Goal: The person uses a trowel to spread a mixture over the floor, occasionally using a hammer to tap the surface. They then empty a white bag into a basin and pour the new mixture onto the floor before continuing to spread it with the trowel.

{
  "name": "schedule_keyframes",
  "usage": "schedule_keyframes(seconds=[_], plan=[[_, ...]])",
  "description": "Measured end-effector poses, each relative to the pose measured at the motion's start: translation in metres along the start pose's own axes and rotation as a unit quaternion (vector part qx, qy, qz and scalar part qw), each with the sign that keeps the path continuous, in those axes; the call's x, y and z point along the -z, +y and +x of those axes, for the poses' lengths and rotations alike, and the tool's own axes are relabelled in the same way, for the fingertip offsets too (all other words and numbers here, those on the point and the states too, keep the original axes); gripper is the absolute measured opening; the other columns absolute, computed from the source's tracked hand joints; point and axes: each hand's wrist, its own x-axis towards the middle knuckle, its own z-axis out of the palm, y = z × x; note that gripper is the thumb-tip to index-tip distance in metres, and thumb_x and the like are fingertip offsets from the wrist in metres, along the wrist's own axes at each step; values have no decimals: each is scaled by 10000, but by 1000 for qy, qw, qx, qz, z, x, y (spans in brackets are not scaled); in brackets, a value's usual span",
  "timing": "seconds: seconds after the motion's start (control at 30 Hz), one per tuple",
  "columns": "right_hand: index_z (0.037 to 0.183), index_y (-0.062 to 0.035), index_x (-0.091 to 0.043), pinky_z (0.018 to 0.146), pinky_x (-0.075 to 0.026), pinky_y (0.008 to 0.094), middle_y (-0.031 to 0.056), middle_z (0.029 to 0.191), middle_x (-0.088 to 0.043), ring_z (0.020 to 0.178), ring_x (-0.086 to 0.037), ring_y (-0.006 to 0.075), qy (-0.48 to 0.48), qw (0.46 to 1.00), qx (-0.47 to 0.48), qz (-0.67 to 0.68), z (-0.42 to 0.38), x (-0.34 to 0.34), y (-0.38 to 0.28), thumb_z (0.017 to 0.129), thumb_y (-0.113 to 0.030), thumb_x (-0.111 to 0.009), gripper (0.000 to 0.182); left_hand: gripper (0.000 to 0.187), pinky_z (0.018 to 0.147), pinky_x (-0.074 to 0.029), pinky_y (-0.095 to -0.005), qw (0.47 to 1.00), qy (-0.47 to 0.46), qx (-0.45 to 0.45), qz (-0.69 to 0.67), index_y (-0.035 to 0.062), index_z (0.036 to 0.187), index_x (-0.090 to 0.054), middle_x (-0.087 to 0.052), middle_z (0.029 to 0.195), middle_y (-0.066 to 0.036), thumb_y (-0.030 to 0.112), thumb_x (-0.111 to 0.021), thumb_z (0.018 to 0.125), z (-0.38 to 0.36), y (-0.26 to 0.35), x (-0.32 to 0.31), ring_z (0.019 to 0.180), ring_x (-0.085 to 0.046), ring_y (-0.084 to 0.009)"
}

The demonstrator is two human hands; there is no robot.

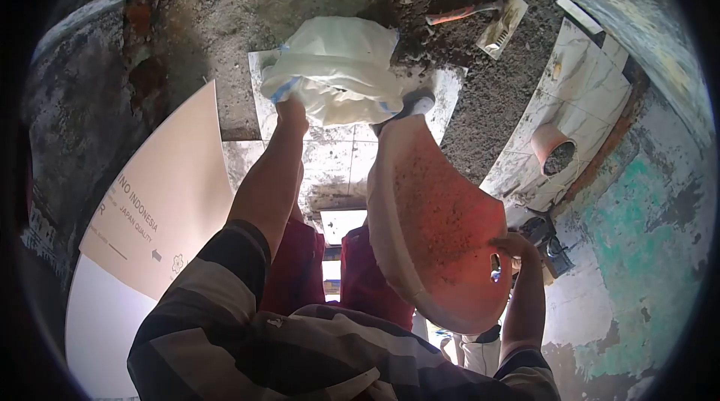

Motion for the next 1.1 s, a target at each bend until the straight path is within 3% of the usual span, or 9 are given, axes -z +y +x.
schedule_keyframes(seconds=[0.27,0.43,0.5,0.57,0.67,0.77,0.87,0.97,1.1], plan=[[1140,-7,-610,751,-532,354,93,1002,-665,833,-639,200,-10,997,34,62,-55,-42,-34,817,-155,-705,368,392,828,-471,-368,977,-112,-165,76,-3,1220,-515,-581,1071,-138,182,-465,879,-38,86,-2,931,-580,-231],[1160,21,-590,807,-544,394,123,1042,-668,912,-655,238,-7,997,35,75,-73,-52,-34,815,-113,-694,385,316,794,-463,-356,966,-212,-149,-21,-34,1097,-590,-611,958,-100,164,-477,878,-106,181,-8,870,-582,-213],[1150,15,-598,801,-538,382,113,1026,-671,907,-650,228,4,998,27,54,-91,-62,-49,814,-127,-700,379,313,772,-486,-371,864,-242,-396,195,-33,1092,-591,-616,976,-115,179,-482,890,-81,198,16,869,-606,-235],[1140,7,-609,789,-526,365,96,1019,-671,896,-640,209,14,1000,26,2,-86,-60,-48,819,-171,-706,379,315,767,-513,-388,799,-264,-482,244,-32,1102,-584,-619,1013,-135,189,-477,905,-93,229,30,887,-632,-263],[1125,-2,-629,772,-509,350,77,1015,-670,877,-622,183,9,999,24,-41,-45,-41,-30,828,-241,-715,391,324,861,-529,-410,985,-112,-127,-34,-20,1170,-551,-614,1082,-158,157,-438,923,-144,304,31,981,-639,-290],[1115,9,-635,765,-518,392,111,1003,-670,881,-626,196,-30,993,35,112,-47,-53,-45,818,-217,-724,384,333,934,-504,-475,980,-108,-151,-78,-9,1203,-539,-582,1165,-183,122,-399,930,-125,338,70,1049,-606,-320],[1085,10,-655,731,-520,374,96,961,-677,841,-628,184,-10,995,75,65,-43,-54,-71,813,-218,-725,361,346,932,-506,-454,972,-113,-176,-108,-39,1211,-517,-568,1179,-170,97,-364,932,-110,361,98,1099,-582,-308],[1097,-3,-630,745,-545,323,86,964,-674,834,-641,152,20,997,68,-24,-35,-51,-111,834,-135,-692,300,347,920,-510,-466,974,43,-209,-81,-40,1215,-526,-563,1197,-176,89,-396,920,-64,367,116,1092,-587,-306],[1203,14,-563,853,-527,382,119,1084,-645,963,-635,224,49,984,171,28,-27,-60,-150,823,-60,-678,404,348,875,-522,-464,935,140,-299,127,-30,1174,-558,-581,1168,-173,169,-499,895,70,370,162,1057,-605,-306]])
